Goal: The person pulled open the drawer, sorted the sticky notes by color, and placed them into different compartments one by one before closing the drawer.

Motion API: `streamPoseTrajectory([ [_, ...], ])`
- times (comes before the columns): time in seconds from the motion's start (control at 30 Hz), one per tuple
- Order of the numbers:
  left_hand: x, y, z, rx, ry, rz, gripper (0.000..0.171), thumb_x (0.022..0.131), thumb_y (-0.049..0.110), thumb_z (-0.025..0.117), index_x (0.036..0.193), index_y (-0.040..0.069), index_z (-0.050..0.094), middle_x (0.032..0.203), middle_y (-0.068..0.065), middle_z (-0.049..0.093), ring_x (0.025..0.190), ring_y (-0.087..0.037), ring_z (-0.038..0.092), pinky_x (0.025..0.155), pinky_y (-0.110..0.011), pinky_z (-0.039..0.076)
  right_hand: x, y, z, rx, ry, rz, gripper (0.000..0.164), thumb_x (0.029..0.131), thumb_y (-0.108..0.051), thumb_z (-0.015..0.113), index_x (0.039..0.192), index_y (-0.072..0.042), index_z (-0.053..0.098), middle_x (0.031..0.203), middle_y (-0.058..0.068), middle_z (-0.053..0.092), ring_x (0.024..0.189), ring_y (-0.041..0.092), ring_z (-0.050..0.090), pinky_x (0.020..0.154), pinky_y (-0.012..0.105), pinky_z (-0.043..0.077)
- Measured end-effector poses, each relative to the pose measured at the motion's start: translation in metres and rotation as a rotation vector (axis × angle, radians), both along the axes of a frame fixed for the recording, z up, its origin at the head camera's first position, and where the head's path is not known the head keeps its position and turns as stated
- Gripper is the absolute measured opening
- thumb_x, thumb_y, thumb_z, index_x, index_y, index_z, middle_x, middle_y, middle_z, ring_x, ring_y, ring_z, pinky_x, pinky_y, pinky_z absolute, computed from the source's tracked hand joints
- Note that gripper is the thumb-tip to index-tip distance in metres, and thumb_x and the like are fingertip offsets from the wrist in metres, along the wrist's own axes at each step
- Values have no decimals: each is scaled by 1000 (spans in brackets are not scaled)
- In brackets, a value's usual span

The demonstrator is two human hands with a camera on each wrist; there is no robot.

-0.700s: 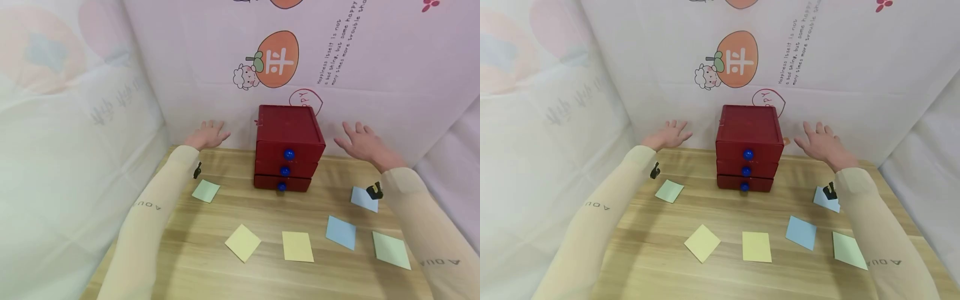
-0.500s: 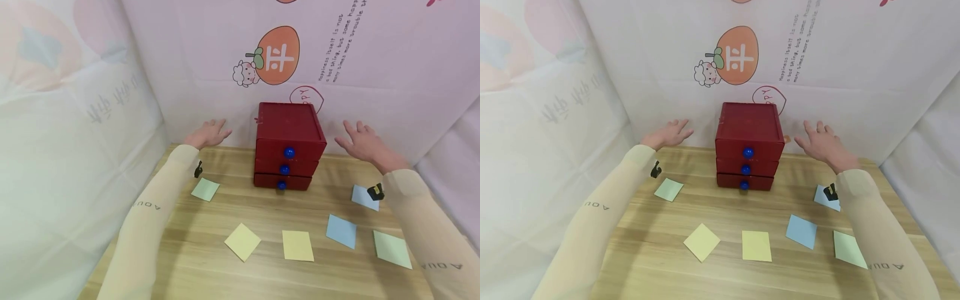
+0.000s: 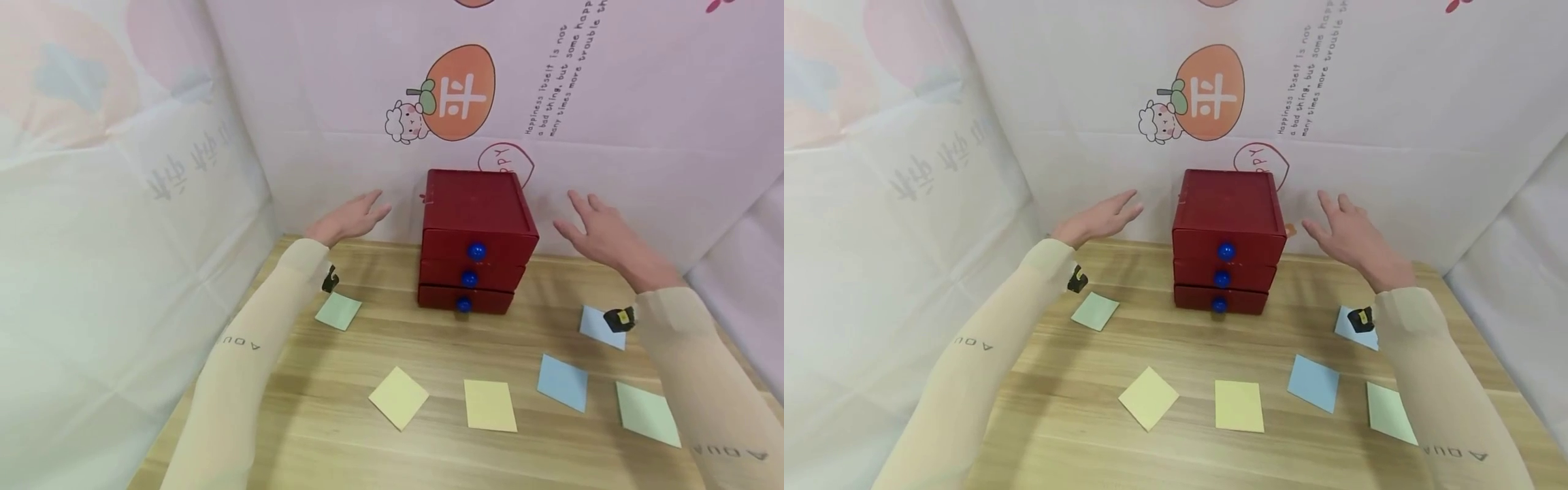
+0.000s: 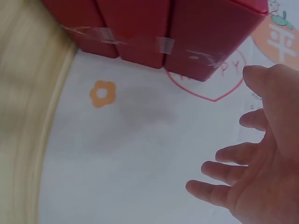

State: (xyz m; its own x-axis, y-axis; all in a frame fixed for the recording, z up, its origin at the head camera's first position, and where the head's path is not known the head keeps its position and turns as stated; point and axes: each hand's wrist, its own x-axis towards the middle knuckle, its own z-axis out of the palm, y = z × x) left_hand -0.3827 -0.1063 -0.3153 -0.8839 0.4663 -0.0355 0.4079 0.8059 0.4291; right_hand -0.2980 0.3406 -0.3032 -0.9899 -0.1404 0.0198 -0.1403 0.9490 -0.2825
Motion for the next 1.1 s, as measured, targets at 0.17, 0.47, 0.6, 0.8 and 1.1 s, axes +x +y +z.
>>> streamPoseTrajectory([
  [0.17, 4, 8, 1, 85, 10, -6, 73, 102, 59, 24, 159, 14, 13, 165, -6, 19, 152, -23, 18, 127, -39, 18, 9, -9, 7, -4, 92, 25, 78, 102, -51, 37, 158, -9, 5, 157, 36, 9, 141, 59, 13, 108, 78, 19],
  [0.47, 12, 24, 0, 289, -61, -6, 70, 102, 60, 29, 156, 18, 21, 150, -13, 45, 132, -27, 50, 112, -45, 43, 30, -39, 7, -23, 389, 140, 57, 99, -26, 56, 147, -1, 38, 139, 33, 44, 127, 51, 40, 105, 69, 36],
  [0.6, 16, 33, 4, 358, -138, -17, 72, 99, 64, 30, 156, 21, 20, 144, -11, 50, 120, -26, 59, 95, -42, 55, 37, -54, 4, -51, 538, 199, 52, 93, -15, 65, 139, 1, 49, 130, 30, 53, 118, 47, 49, 99, 65, 44],
  [0.8, 19, 45, 4, 429, -170, -22, 74, 98, 65, 33, 156, 20, 20, 152, -10, 41, 127, -26, 56, 90, -39, 57, 40, -80, -7, -76, 716, 317, 49, 85, -7, 73, 130, 2, 57, 118, 26, 60, 106, 41, 56, 90, 57, 52],
  [1.1, 18, 66, -2, 520, -127, -63, 68, 102, 51, 40, 154, 10, 21, 151, -15, 40, 124, -32, 56, 80, -38, 62, 44, -116, -29, -72, 828, 456, 43, 80, -3, 77, 121, 2, 64, 109, 22, 64, 94, 36, 59, 72, 49, 59],
])
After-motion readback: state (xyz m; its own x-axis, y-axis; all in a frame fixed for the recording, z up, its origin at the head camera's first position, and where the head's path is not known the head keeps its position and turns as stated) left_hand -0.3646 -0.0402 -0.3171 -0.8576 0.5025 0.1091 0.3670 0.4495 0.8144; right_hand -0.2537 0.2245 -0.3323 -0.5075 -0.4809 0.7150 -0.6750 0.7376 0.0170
